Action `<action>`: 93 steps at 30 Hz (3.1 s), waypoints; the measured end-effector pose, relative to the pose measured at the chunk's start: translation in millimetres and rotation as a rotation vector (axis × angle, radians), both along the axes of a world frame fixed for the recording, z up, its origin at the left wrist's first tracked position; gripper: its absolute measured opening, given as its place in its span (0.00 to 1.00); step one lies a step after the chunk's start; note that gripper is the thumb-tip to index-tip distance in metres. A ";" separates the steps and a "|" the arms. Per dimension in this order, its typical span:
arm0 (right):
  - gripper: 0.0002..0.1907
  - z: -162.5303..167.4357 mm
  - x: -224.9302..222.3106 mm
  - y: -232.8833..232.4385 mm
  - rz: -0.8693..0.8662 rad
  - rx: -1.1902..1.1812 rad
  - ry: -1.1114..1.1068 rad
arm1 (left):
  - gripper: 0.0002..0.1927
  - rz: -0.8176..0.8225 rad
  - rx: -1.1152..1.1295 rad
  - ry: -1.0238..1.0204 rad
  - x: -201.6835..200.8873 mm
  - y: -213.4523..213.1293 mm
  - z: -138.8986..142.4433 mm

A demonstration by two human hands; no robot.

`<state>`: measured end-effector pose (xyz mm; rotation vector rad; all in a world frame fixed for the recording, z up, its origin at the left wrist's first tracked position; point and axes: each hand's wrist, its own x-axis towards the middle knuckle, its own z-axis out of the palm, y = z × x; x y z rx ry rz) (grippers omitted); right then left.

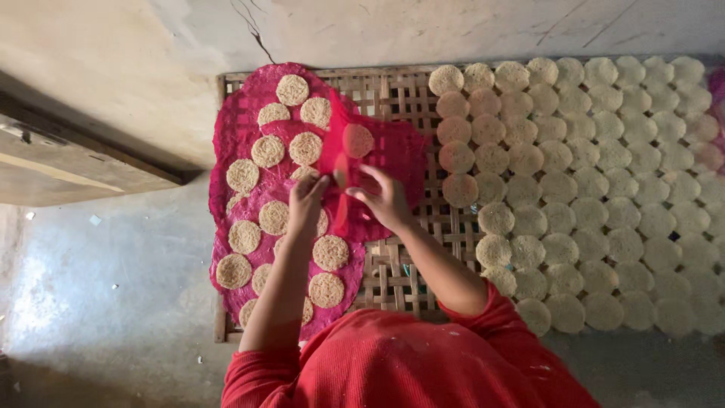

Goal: The person picks round dried rice crackers one at a time from a bamboo drying rack and places them onto round pink and purple plastic sheets, stacking the filled sheets on the rack. They occasionally lift and reposition a sheet to gather more crackers onto it.

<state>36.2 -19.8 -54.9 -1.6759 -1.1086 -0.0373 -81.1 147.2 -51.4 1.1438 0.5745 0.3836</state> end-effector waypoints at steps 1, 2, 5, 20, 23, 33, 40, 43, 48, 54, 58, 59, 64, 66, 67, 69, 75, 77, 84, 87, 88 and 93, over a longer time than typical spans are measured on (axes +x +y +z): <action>0.26 -2.2 -3.0 12.2 -0.066 -0.080 0.164 | 0.07 -0.038 0.016 0.017 2.1 -9.7 2.2; 0.24 -4.5 -4.2 20.6 -0.129 -0.161 0.331 | 0.07 -0.081 0.033 0.035 2.7 -14.6 3.7; 0.23 -9.7 7.7 6.8 -0.079 0.008 0.876 | 0.05 0.018 -0.108 -0.043 -3.4 -10.0 -0.3; 0.17 -44.1 29.9 -220.7 -0.520 -0.478 0.089 | 0.29 -0.242 1.458 0.597 -48.0 -13.0 -23.0; 0.18 -29.3 23.6 -213.1 -0.579 -0.503 -0.079 | 0.33 -0.356 1.379 0.782 -50.9 -19.2 -19.8; 0.16 -1.0 -68.5 -115.4 -0.326 -0.284 0.027 | 0.08 -0.380 1.369 0.624 -70.5 14.9 -22.0; 0.16 -73.2 -164.2 -35.5 0.115 0.150 1.679 | 0.15 -0.559 1.545 0.348 -151.7 -50.6 -24.6; 0.14 -76.8 -155.4 -69.7 0.289 0.122 1.445 | 0.26 -0.595 1.407 0.131 -166.7 -65.2 -21.2; 0.11 -57.2 -99.1 -171.7 -0.180 -0.353 0.890 | 0.20 -0.477 1.296 0.147 -122.2 -34.8 -17.5; 0.19 -42.3 -62.0 -240.2 -0.677 -0.593 0.360 | 0.32 -0.342 1.283 0.446 -27.4 -20.3 -17.2; 0.16 -43.7 -53.7 -248.7 -0.727 -0.586 0.118 | 0.40 -0.237 1.328 0.634 9.2 -11.0 -15.9; 0.15 -45.2 -52.2 -248.0 -0.738 -0.598 0.052 | 0.40 -0.264 1.352 0.697 14.1 -6.6 -15.5; 0.17 -36.0 -52.8 -242.4 -0.788 -0.738 -0.056 | 0.37 -0.381 1.420 0.835 20.0 16.5 -11.1; 0.20 -22.7 -59.3 -237.8 -0.846 -0.648 -0.158 | 0.26 -0.369 1.365 0.769 11.6 23.8 -9.4; 0.23 -14.3 -63.2 -234.0 -0.872 -0.654 -0.229 | 0.20 -0.362 1.337 0.735 6.2 25.9 -6.7; 0.29 3.3 -74.3 -221.4 -0.921 -0.665 -0.374 | 0.17 -0.459 1.054 0.583 -5.6 25.6 0.5; 0.20 17.4 -109.5 -108.1 -0.287 0.102 0.513 | 0.09 -0.665 0.171 0.067 -36.4 -19.8 27.7; 0.17 10.0 -118.7 -78.0 -0.203 0.230 0.549 | 0.08 -0.656 0.106 -0.016 -47.5 -39.5 31.7; 0.12 -20.8 -126.4 -116.2 -0.203 0.438 1.317 | 0.08 -0.594 0.057 -0.063 -82.3 -36.6 34.6; 0.10 -33.6 -128.8 -171.9 -0.315 0.534 1.437 | 0.08 -0.523 0.065 0.151 -106.8 -8.8 30.7; 0.09 -37.4 -128.4 -191.2 -0.381 0.533 1.424 | 0.08 -0.499 0.071 0.256 -115.8 3.1 29.4; 0.08 -54.5 -124.7 -271.0 -0.405 0.406 1.282 | 0.13 -0.353 0.028 0.114 -143.9 44.7 17.3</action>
